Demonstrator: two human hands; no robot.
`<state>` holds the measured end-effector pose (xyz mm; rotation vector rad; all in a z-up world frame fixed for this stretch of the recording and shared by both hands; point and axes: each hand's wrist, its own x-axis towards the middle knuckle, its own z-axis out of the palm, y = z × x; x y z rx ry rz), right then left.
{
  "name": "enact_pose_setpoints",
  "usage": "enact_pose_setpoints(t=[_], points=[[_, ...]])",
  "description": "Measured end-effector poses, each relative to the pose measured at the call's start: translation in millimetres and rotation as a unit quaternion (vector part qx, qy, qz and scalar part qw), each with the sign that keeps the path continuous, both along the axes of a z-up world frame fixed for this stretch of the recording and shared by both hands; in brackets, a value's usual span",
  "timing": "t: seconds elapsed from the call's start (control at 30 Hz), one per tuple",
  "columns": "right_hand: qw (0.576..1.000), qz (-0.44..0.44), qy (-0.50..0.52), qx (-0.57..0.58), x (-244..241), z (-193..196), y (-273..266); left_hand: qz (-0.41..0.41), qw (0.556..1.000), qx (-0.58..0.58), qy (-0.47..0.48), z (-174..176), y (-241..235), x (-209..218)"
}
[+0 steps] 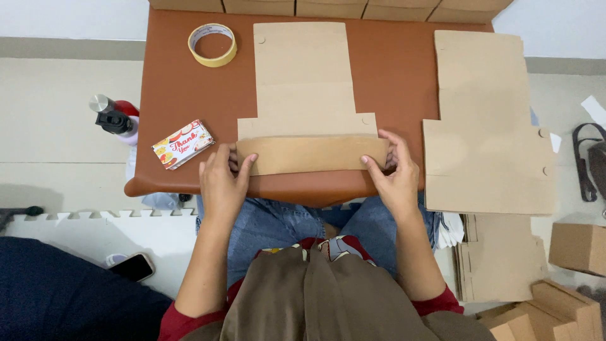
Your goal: The person folds a flat cardboard sheet into a small box, tucks the side flaps, and secures the structure. They then place a small packaged item inside the box, close the lid, and set the finished box aside.
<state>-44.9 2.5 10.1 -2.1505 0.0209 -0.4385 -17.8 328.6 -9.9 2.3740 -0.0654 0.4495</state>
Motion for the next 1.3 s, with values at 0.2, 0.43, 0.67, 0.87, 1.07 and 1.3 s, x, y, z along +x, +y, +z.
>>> enact_pose_setpoints(t=[0.2,0.43,0.67,0.87,1.07,1.3], points=[[0.988,-0.013,-0.081,-0.135,4,0,10,0.014,0.998,0.067,-0.011,26,-9,0],[0.954,0.118,-0.122,-0.247,-5,-22,50,-0.08,0.992,0.08,-0.063,21,4,8],[0.933,0.206,-0.133,-0.263,-15,-20,139,-0.087,0.989,-0.112,-0.043,19,11,14],[0.919,0.253,-0.155,-0.261,-2,-22,197,-0.106,0.984,-0.134,-0.044,21,14,13],[0.918,0.277,-0.11,-0.261,-1,-18,169,-0.192,0.981,0.003,-0.011,40,10,8],[0.916,0.166,0.041,-0.364,12,8,63,-0.23,0.958,0.168,0.041,45,-1,9]])
